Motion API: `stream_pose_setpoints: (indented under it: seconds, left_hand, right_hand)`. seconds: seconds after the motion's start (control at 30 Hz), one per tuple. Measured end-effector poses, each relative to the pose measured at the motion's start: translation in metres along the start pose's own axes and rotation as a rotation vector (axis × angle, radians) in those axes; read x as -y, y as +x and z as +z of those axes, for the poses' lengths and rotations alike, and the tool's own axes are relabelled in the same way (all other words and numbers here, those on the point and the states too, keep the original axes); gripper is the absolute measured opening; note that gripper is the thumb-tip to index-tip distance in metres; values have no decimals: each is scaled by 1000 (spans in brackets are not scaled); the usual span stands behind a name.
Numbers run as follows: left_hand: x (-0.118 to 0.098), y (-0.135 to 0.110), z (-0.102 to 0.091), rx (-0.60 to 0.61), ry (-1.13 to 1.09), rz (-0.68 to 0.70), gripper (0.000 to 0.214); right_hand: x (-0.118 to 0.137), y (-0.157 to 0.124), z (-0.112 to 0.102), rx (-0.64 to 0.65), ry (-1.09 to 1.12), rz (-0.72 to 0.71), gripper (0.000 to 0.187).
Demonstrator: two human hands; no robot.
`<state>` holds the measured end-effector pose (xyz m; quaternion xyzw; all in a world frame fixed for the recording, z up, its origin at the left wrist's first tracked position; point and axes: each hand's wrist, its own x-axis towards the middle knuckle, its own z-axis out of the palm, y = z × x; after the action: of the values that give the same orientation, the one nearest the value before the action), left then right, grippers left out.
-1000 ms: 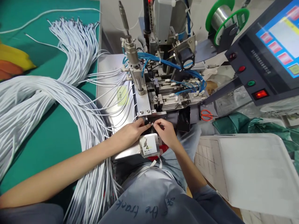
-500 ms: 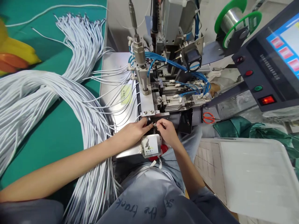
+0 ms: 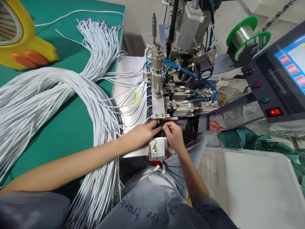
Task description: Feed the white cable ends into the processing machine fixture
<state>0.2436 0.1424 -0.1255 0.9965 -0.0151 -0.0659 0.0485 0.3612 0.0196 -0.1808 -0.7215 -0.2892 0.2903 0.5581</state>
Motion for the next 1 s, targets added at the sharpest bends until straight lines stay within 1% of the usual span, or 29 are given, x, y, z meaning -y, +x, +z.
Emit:
stream_pose_setpoints:
  seconds: [0.1, 0.23, 0.3, 0.4, 0.5, 0.57, 0.67, 0.8, 0.87, 1.0]
  left_hand:
    - [0, 0, 1, -6, -15, -4, 33]
    - [-1, -1, 1, -22, -5, -12, 30]
    - [-2, -1, 0, -41, 11, -19, 30]
    - [-5, -4, -5, -45, 33, -39, 26]
    - [-8, -10, -12, -8, 64, -70, 16]
    - [-11, -13, -14, 12, 75, -107, 17]
    - [-14, -15, -14, 19, 67, -140, 18]
    - [-14, -15, -12, 16, 65, -137, 18]
    - [-13, -15, -12, 9, 72, -139, 18]
    - [-12, -17, -12, -3, 69, -139, 17]
  right_hand:
    - [0, 1, 0, 7, 68, 105, 24]
    - [1, 5, 1, 99, 185, 296, 36]
    - [0, 7, 2, 123, 193, 321, 39]
    - [-6, 7, 4, 130, 184, 272, 39]
    - [-12, 6, 4, 118, 150, 193, 36]
    - [-15, 6, 3, 105, 128, 150, 34]
    - [-15, 4, 3, 111, 119, 132, 34]
    - [-17, 4, 3, 146, 120, 107, 36]
    - [-20, 3, 3, 111, 107, 80, 35]
    - [-20, -1, -3, -76, 37, 23, 31]
